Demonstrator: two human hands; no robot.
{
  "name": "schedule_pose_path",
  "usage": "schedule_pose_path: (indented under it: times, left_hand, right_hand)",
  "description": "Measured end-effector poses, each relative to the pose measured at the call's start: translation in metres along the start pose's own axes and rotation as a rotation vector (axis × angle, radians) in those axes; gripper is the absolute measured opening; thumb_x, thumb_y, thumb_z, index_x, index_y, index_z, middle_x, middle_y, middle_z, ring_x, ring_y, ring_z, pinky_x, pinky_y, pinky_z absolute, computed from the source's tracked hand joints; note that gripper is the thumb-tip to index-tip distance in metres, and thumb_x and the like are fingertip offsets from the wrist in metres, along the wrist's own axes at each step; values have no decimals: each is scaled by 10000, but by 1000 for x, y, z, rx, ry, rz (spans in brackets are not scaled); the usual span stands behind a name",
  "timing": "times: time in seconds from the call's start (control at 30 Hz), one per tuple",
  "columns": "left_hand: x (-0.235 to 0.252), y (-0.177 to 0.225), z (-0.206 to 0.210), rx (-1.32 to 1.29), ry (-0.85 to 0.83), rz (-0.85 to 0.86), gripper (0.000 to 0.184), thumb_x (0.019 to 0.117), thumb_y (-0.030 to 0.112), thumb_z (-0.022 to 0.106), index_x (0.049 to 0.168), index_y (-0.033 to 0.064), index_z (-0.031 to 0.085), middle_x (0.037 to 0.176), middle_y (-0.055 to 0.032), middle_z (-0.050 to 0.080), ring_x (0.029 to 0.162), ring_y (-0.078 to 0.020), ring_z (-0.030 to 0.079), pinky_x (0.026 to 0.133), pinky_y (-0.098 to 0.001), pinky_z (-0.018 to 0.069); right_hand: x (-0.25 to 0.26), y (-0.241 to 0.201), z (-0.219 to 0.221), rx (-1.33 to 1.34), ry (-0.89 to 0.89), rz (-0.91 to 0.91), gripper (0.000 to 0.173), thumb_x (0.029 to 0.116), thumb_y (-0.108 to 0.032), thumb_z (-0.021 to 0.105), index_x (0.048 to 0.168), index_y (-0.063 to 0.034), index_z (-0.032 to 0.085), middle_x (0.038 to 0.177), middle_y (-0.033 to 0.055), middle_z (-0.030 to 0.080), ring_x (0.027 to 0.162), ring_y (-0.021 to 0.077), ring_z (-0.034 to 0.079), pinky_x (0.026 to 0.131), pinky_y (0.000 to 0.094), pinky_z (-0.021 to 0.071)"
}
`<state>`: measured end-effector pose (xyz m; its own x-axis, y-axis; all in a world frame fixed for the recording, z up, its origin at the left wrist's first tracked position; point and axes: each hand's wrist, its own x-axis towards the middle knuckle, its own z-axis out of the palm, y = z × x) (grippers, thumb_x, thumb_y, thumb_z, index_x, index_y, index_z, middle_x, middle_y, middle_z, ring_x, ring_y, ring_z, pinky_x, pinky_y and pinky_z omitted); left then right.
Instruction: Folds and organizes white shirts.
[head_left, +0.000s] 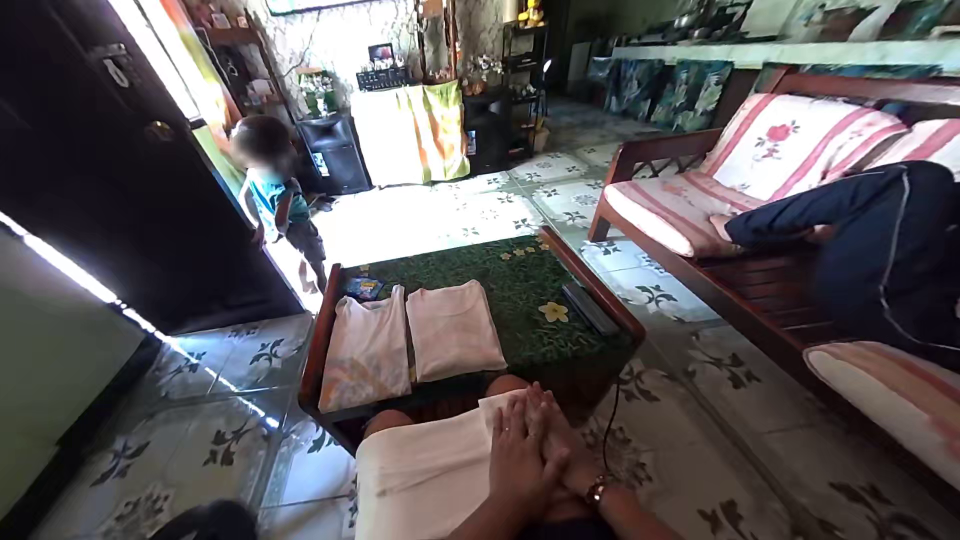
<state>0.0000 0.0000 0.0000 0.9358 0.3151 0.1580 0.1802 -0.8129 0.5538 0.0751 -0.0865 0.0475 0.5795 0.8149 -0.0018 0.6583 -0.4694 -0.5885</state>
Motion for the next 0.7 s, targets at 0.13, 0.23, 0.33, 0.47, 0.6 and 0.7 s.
schedule_pose_path:
  times: [0.13,0.23,0.33,0.47,0.6,0.7]
  left_hand:
    - [-5,-6,-2,44,-21,-4,928,951,794,121,1623,180,298,1675,-135,256,1564,-331,176,1245,-615,102]
    - [-7,-9,-5,93,-82,-47,878,978,758,189,1619,171,307,1690,-139,207,1572,-330,134,1249,-600,87]
    - [-9,-13,-9,76,-117,-128,833,994,716,283,1630,178,276,1701,-157,148,1576,-349,82,1240,-623,72]
    - [-7,-12,-18,76,-156,-227,880,961,745,364,1632,183,270,1698,-213,74,1573,-389,33,1243,-616,68]
    - [-5,-6,-39,-58,-48,-432,910,892,654,625,1612,187,325,1673,-259,134,1495,-476,261,1170,-613,298]
    - [2,-16,-64,-165,-64,-590,935,904,548,692,1637,190,235,1570,-286,345,1366,-488,440,1061,-635,418]
  right_hand:
    - [20,56,37,124,49,18,605,1088,-310,341,1596,12,269,1665,235,224,1547,417,195,1256,570,146]
    - [19,59,28,387,59,144,574,1097,-230,351,1564,90,260,1641,297,225,1550,379,207,1281,448,131]
    - [9,69,12,502,-75,352,633,1122,-365,291,1611,19,169,1656,230,251,1537,303,271,1263,428,205]
    - [-7,79,9,469,12,487,609,1082,-395,457,1527,19,415,1544,297,407,1444,401,399,1204,501,305]
    - [-23,57,-7,443,169,465,625,1033,-297,596,1541,6,396,1466,323,463,1279,415,537,1079,510,433]
    - [-34,56,-8,282,194,166,707,967,-312,656,1534,27,403,1459,313,480,1304,417,525,1106,515,427]
